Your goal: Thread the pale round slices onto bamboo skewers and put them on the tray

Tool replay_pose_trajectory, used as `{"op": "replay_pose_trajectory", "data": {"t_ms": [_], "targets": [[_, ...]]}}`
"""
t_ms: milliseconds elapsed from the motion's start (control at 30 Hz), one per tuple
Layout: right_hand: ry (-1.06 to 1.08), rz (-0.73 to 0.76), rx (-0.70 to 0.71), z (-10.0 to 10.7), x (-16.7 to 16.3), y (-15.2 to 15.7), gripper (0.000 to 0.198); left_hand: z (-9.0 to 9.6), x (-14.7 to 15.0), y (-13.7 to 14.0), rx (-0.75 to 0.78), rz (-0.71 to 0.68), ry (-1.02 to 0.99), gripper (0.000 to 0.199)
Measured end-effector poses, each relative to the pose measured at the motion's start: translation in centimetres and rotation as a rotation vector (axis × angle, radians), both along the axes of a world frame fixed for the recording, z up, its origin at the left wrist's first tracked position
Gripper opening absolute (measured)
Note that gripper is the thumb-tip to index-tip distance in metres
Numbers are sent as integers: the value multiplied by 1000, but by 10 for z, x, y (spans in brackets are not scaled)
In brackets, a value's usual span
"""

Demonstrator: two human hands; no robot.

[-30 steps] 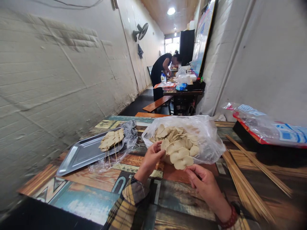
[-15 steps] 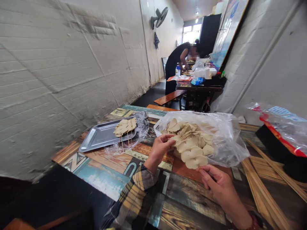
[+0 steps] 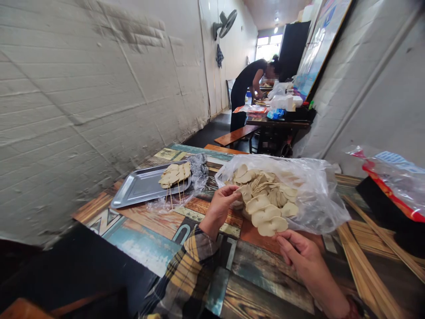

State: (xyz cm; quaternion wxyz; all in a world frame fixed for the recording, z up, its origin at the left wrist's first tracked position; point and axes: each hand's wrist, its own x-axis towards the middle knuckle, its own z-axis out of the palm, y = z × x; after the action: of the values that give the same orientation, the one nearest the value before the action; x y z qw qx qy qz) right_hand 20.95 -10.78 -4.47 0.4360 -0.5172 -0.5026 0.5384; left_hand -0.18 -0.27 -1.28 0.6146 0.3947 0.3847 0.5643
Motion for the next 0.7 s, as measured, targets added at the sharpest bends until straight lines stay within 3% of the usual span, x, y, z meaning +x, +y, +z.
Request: {"op": "replay_pose_trajectory", "data": {"t_ms": [333,700], "targets": [[-91,82,11,5,-2,-4,39,7,-2,-3,1,-13,44,39],[-175,129,23,-1,-1,-4,39,6,-8,1,24,29,74,35]]}}
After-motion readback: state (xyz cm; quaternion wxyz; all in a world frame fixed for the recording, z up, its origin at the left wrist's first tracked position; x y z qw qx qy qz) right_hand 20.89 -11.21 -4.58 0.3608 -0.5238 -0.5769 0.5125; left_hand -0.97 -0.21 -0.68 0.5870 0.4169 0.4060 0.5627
